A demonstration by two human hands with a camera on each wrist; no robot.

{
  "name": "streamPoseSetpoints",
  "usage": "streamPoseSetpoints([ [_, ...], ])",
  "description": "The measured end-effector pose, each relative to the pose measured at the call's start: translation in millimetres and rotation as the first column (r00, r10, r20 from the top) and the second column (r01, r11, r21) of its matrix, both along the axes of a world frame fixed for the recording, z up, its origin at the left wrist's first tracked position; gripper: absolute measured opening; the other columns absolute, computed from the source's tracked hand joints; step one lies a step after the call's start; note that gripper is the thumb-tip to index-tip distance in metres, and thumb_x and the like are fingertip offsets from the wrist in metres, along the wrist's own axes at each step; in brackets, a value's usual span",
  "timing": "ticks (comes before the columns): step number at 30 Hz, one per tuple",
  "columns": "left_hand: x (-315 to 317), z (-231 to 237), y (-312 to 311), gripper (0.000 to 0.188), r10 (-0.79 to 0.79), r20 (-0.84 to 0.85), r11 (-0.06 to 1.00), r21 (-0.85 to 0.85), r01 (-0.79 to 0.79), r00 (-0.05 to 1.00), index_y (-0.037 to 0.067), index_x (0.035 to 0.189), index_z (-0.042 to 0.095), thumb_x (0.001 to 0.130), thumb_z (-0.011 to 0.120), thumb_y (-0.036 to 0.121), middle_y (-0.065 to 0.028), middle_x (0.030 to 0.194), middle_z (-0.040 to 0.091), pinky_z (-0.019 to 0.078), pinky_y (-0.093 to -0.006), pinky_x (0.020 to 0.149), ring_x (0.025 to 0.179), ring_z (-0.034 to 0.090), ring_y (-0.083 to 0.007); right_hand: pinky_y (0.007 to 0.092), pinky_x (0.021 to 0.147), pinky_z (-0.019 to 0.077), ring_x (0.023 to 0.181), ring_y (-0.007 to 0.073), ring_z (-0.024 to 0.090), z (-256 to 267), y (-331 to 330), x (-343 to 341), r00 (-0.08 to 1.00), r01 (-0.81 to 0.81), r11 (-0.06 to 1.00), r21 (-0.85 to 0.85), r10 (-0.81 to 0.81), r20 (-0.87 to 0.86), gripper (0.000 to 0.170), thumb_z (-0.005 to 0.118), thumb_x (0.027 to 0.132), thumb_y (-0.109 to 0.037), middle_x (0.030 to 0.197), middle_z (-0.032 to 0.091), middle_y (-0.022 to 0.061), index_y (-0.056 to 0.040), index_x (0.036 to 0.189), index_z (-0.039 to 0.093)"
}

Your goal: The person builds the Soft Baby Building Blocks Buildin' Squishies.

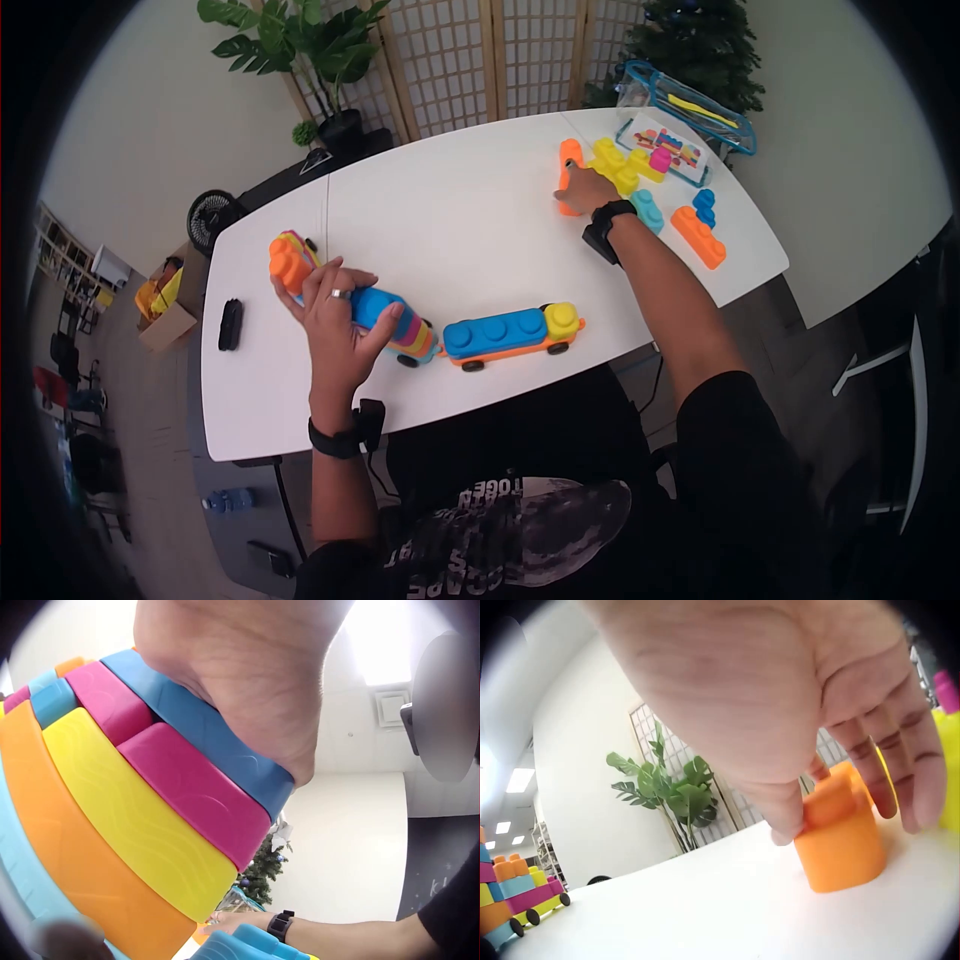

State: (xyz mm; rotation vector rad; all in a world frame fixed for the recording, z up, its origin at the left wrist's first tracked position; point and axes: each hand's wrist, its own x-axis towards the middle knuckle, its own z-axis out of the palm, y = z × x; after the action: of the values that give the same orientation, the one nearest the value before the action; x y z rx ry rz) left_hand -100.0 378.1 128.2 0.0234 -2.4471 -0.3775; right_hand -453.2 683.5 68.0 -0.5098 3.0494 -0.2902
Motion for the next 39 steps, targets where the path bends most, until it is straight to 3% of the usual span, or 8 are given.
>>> streamPoseSetpoints([
  [6, 0, 1, -1, 0.050, -0.004, 0.011, 1.000, 0.000, 0.004, 1.000, 0.011, 0.106, 0.072, 0.087, 0.079, 0.057, -0.0058, 0.113, 0.075, -0.0074, -0.0661, 0.132, 0.139, 0.060, -0.0346, 0.0482, 0.097, 0.0594, 0.112, 0.0405, 0.074, 51, -20, 65, 0.973, -0.198, 0.973, -0.114, 0.209, 0.095, 0.069, 0.071, 0.094, -0.026, 0.121, 0.075, 0.0226, -0.0116, 0.158, 0.050],
  [8, -1, 0, -2, 0.050, -0.013, -0.002, 1.000, 0.020, 0.013, 1.000, 0.011, 0.106, 0.073, 0.087, 0.079, 0.057, -0.0056, 0.112, 0.075, -0.0077, -0.0663, 0.132, 0.138, 0.060, -0.0344, 0.0463, 0.100, 0.0576, 0.117, 0.0407, 0.071, 72, -19, 114, 0.841, -0.470, 0.780, -0.412, 0.538, 0.059, 0.073, 0.068, 0.094, -0.019, 0.126, 0.071, 0.0260, -0.0135, 0.163, 0.045],
  [11, -1, 0, -1, 0.050, -0.011, -0.019, 1.000, 0.019, 0.011, 1.000, 0.011, 0.105, 0.073, 0.088, 0.079, 0.058, -0.0056, 0.111, 0.076, -0.0075, -0.0663, 0.131, 0.138, 0.061, -0.0343, 0.0450, 0.105, 0.0533, 0.117, 0.0390, 0.065, 93, -19, 181, 0.635, -0.717, 0.603, -0.350, 0.772, 0.028, 0.073, 0.064, 0.093, -0.013, 0.123, 0.066, 0.0201, -0.0157, 0.164, 0.046],
  [13, -2, 0, -1, 0.051, -0.011, -0.034, 1.000, 0.011, 0.011, 0.999, 0.011, 0.105, 0.073, 0.088, 0.079, 0.059, -0.0065, 0.112, 0.076, -0.0067, -0.0661, 0.131, 0.138, 0.061, -0.0344, 0.0447, 0.115, 0.0506, 0.140, 0.0432, 0.058, 124, -23, 218, 0.673, -0.650, 0.731, -0.208, 0.681, 0.288, 0.079, 0.063, 0.092, -0.013, 0.150, 0.061, 0.0233, -0.0212, 0.168, 0.045],
  [22, 0, 3, 1, 0.050, -0.027, -0.012, 0.999, 0.047, 0.028, 1.000, 0.010, 0.105, 0.073, 0.088, 0.081, 0.057, -0.0093, 0.115, 0.075, -0.0054, -0.0663, 0.131, 0.137, 0.059, -0.0339, 0.0424, 0.086, 0.0574, 0.101, 0.0317, 0.069, 94, -37, 250, 0.598, -0.801, 0.598, -0.024, 0.799, -0.067, 0.075, 0.069, 0.097, -0.020, 0.108, 0.068, 0.0126, -0.0242, 0.169, 0.047],
  [29, 0, 2, 2, 0.051, -0.008, -0.015, 1.000, 0.025, 0.008, 1.000, 0.010, 0.106, 0.073, 0.088, 0.081, 0.057, -0.0102, 0.117, 0.074, -0.0068, -0.0671, 0.131, 0.135, 0.060, -0.0342, 0.0433, 0.083, 0.0571, 0.102, 0.0324, 0.070, 43, -47, 265, 0.700, -0.711, 0.703, 0.014, 0.710, -0.082, 0.081, 0.072, 0.090, -0.008, 0.117, 0.066, 0.0128, -0.0250, 0.165, 0.046],
  [34, 1, 0, 1, 0.050, -0.004, 0.009, 1.000, 0.009, 0.004, 1.000, 0.011, 0.108, 0.072, 0.087, 0.081, 0.056, -0.0111, 0.119, 0.074, -0.0069, -0.0674, 0.131, 0.136, 0.059, -0.0348, 0.0508, 0.098, 0.0573, 0.122, 0.0403, 0.069, 46, -35, 259, 0.590, -0.806, 0.588, -0.070, 0.788, -0.176, 0.084, 0.074, 0.103, -0.046, 0.139, 0.064, 0.0180, -0.0268, 0.174, 0.034],
  [39, 0, 1, 2, 0.044, -0.020, -0.020, 0.999, 0.025, 0.020, 1.000, 0.011, 0.108, 0.070, 0.089, 0.078, 0.050, -0.0054, 0.109, 0.072, -0.0056, -0.0639, 0.132, 0.139, 0.058, -0.0357, 0.0510, 0.103, 0.0564, 0.123, 0.0436, 0.069, 89, -21, 125, 0.933, -0.355, 0.873, -0.334, 0.352, -0.072, 0.067, 0.067, 0.106, -0.052, 0.148, 0.060, 0.0222, -0.0193, 0.162, 0.053],
])
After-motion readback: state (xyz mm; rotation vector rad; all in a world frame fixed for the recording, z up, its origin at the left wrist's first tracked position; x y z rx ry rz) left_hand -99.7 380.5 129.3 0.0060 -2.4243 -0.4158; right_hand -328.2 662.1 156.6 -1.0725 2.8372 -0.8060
